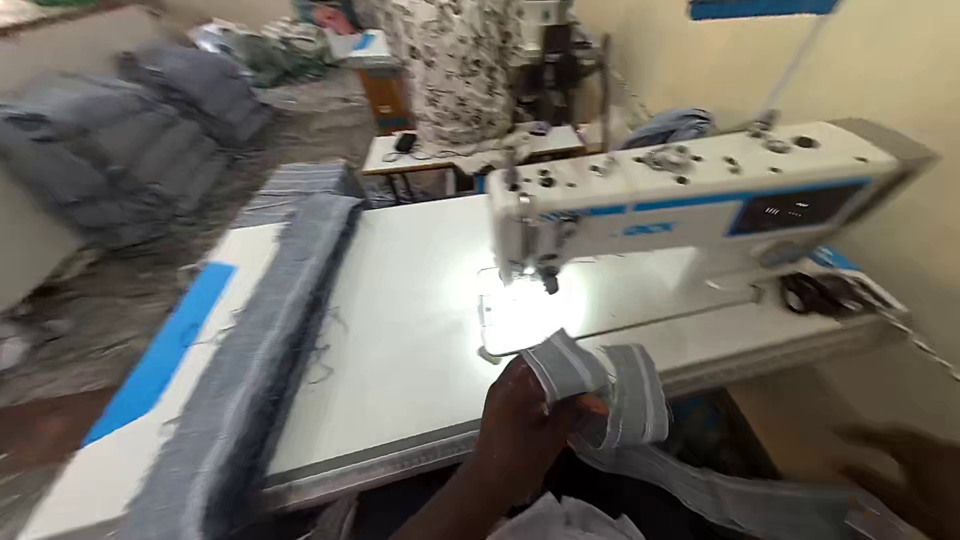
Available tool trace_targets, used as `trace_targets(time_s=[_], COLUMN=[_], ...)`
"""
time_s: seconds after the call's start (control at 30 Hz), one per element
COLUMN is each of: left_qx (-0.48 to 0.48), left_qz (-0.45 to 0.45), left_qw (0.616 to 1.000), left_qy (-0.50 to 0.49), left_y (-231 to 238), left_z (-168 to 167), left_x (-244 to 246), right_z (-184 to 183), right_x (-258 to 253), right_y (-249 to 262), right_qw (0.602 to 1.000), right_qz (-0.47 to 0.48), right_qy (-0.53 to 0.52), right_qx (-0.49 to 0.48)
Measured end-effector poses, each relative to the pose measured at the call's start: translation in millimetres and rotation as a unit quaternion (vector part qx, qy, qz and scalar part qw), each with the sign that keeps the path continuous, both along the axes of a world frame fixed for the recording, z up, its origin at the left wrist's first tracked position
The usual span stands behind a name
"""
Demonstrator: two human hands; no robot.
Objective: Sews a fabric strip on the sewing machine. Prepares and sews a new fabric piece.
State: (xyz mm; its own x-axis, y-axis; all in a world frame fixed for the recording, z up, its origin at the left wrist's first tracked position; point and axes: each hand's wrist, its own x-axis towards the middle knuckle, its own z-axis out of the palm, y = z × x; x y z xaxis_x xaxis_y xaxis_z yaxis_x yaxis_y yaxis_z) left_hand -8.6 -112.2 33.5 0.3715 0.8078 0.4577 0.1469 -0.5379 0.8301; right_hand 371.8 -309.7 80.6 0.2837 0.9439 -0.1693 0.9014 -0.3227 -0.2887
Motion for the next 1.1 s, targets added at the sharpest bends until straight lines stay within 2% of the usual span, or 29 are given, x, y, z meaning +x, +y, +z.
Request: trace_targets(time_s=[0.07,0.1,0.17,0.23,0.3,0.4,0.47,0.57,0.67,0.73,0.8,0.83,0.9,0.93,1.0,1.07,1.1], left_qx=[0.048,0.049,0.032,0.026,0.017,-0.047,-0.085,-0.084,-0.06,-0.039,-0.046,-0.045,-0.066,-0.067,-0.048,-0.052,-0.07], left_qz=[-0.073,-0.106,-0.148,-0.139,-0.095,0.007,0.1,0.224,0.33,0.383,0.338,0.285,0.108,0.024,-0.082,-0.069,-0.042], left_qw=[0.996,0.993,0.988,0.989,0.993,0.99,0.981,0.964,0.942,0.915,0.907,0.919,0.97,0.985,0.992,0.996,0.996], left_qy=[0.017,0.009,-0.02,-0.038,-0.066,-0.132,-0.144,-0.115,-0.008,0.122,0.248,0.267,0.206,0.158,0.086,0.011,-0.027], left_y=[-13,-20,-36,-46,-43,-19,3,40,68,75,63,49,14,0,-14,-15,-15], left_z=[17,29,52,70,83,89,86,73,65,63,73,76,77,74,66,60,58], left_x=[26,37,53,59,50,2,-44,-127,-210,-242,-237,-221,-176,-153,-117,-95,-89], right_z=[-6,0,13,11,1,-19,-25,-41,-74,-85,-80,-76,-70,-64,-50,-47,-48], right_x=[-6,-21,-53,-73,-77,-58,-46,-33,-38,-61,-93,-109,-147,-172,-219,-255,-265], right_y=[26,44,81,112,131,128,111,93,89,94,104,111,126,134,145,146,145], right_qw=[0.974,0.939,0.839,0.778,0.746,0.766,0.818,0.876,0.851,0.847,0.878,0.897,0.914,0.9,0.84,0.779,0.765], right_qz=[0.06,0.116,0.237,0.317,0.354,0.324,0.215,0.153,0.204,0.287,0.355,0.362,0.349,0.334,0.328,0.301,0.283], right_qy=[0.109,0.224,0.441,0.525,0.564,0.549,0.508,0.385,0.371,0.312,0.208,0.183,0.203,0.25,0.385,0.519,0.555], right_qx=[0.187,0.232,0.214,0.137,0.033,-0.077,-0.16,-0.249,-0.31,-0.321,-0.246,-0.176,0.039,0.127,0.197,0.184,0.166])
